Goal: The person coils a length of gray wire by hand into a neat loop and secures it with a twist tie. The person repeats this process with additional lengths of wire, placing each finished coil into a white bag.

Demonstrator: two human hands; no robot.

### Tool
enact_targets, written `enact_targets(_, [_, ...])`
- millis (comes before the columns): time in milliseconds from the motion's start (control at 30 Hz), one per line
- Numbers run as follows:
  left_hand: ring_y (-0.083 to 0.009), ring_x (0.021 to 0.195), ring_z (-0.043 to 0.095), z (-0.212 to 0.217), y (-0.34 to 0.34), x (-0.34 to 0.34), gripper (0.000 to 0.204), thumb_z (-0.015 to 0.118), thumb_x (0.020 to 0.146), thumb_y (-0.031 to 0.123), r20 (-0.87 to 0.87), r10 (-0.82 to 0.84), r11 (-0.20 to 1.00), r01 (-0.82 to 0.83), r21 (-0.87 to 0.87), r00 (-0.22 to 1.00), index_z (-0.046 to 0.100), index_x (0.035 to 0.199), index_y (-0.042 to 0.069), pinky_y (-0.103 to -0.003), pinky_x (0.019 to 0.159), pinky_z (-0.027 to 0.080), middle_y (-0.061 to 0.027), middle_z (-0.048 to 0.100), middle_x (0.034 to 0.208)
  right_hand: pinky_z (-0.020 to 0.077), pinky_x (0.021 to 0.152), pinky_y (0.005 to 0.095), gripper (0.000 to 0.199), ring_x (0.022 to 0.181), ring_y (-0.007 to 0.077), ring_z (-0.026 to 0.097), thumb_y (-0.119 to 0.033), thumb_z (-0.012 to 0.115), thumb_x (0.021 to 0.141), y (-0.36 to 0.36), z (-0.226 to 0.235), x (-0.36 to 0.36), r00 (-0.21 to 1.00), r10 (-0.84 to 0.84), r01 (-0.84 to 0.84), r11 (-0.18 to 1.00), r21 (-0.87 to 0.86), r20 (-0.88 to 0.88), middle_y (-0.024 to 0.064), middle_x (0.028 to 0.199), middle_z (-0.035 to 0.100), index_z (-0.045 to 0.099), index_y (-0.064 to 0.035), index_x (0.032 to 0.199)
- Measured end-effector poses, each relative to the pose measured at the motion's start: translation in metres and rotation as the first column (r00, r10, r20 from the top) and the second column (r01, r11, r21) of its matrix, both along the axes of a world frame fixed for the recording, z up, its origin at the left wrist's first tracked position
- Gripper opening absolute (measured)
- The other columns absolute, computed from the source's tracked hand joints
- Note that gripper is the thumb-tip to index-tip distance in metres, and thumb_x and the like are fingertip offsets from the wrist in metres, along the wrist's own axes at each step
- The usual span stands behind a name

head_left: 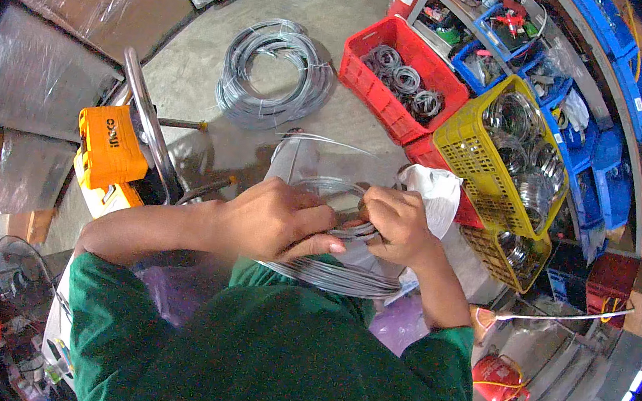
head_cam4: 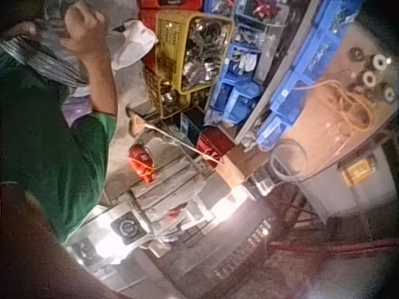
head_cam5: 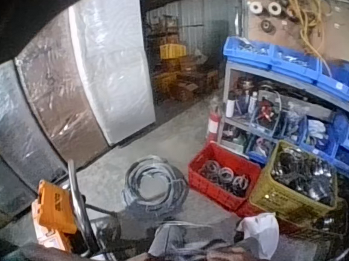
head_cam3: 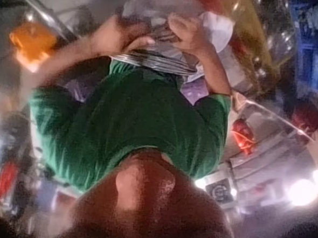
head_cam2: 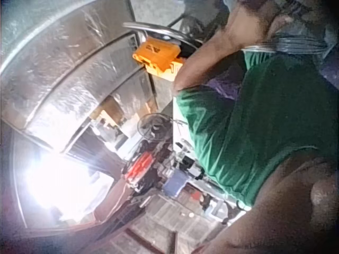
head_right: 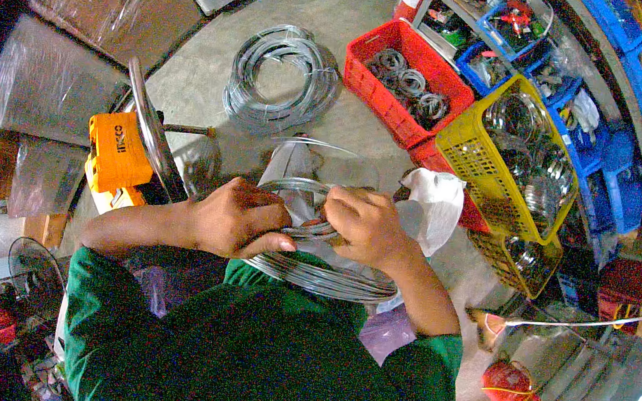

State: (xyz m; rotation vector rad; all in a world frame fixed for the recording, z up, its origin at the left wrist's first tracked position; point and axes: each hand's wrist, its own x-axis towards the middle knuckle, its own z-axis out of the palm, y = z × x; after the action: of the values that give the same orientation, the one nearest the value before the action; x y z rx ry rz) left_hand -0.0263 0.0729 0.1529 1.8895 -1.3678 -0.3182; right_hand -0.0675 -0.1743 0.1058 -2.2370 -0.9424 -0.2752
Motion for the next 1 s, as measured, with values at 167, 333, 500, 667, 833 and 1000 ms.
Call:
enact_targets(167, [-0.0256,0.062,0.056,0.002,-0.002,0.007,0.035,0.043,0.1,0.029,-0.511,0.021,0.996,-0.064,-0.066,0.859,0.058,0.095,-0.002,-0.039,0.057,0.043,-0.0114,0.054,0.07,0.0487,0.066,0.0476,0.029,0.076,0.0374,0.063,-0.015,0.071,0.066,-0.003,0.0,0.002,0.968,-0.085,0.102,0.993,0.062,-0.236,0.0138,0.084,0.062,0.057,-0.0048,0.088])
enact_targets(333, [-0.0131,0.076,0.052,0.0,-0.003,0.022,0.04,0.039,0.1,0.026,-0.811,0.082,0.997,-0.039,0.073,0.579,0.06,0.112,-0.005,-0.029,0.073,0.043,-0.004,0.057,0.078,0.044,0.059,0.0443,0.015,0.066,0.0393,0.059,-0.003,0.063,0.071,-0.004,0.001,0.005,0.915,-0.157,0.208,0.973,0.102,-0.373,0.0173,0.071,0.055,0.054,-0.0003,0.083])
enact_targets(500, [-0.0169,0.106,0.06,-0.002,0.001,0.041,0.035,0.049,0.102,0.022,-0.838,-0.067,0.991,0.133,0.007,0.541,0.062,0.12,-0.005,-0.032,0.1,0.041,-0.0103,0.07,0.102,0.0463,0.066,0.0477,0.017,0.075,0.0418,0.061,-0.011,0.065,0.077,-0.003,0.0,0.01,0.891,-0.15,0.196,0.978,0.065,-0.429,0.0202,0.077,0.061,0.058,-0.0013,0.088])
enact_targets(667, [-0.0177,0.101,0.062,-0.008,-0.001,0.058,0.037,0.055,0.099,0.024,-0.795,-0.14,0.95,0.307,0.06,0.59,0.063,0.119,-0.005,-0.032,0.094,0.044,-0.0093,0.071,0.096,0.048,0.071,0.0492,0.019,0.081,0.0427,0.063,-0.013,0.064,0.078,-0.005,0.001,0.014,0.87,-0.123,0.149,0.989,0.016,-0.477,0.0218,0.083,0.064,0.06,-0.0012,0.092])
enact_targets(833, [-0.0192,0.083,0.067,-0.014,-0.007,0.052,0.038,0.059,0.096,0.031,-0.971,-0.106,0.924,0.381,-0.017,0.213,0.063,0.112,-0.003,-0.033,0.078,0.051,-0.0109,0.07,0.085,0.0479,0.073,0.0493,0.019,0.082,0.044,0.062,-0.009,0.061,0.077,-0.002,-0.001,0.016,0.848,-0.071,0.129,0.989,0.073,-0.525,0.0226,0.084,0.063,0.059,-0.0009,0.094])
enact_targets(1000, [-0.0186,0.073,0.067,-0.021,-0.022,0.033,0.035,0.055,0.1,0.036,-0.952,-0.274,0.888,0.415,-0.196,0.137,0.058,0.093,0.002,-0.032,0.07,0.052,-0.0102,0.069,0.08,0.0482,0.074,0.0482,0.022,0.084,0.0445,0.062,-0.009,0.061,0.076,-0.009,-0.005,0.02,0.85,-0.001,0.046,0.996,0.073,-0.527,0.0229,0.084,0.064,0.058,-0.0011,0.097])
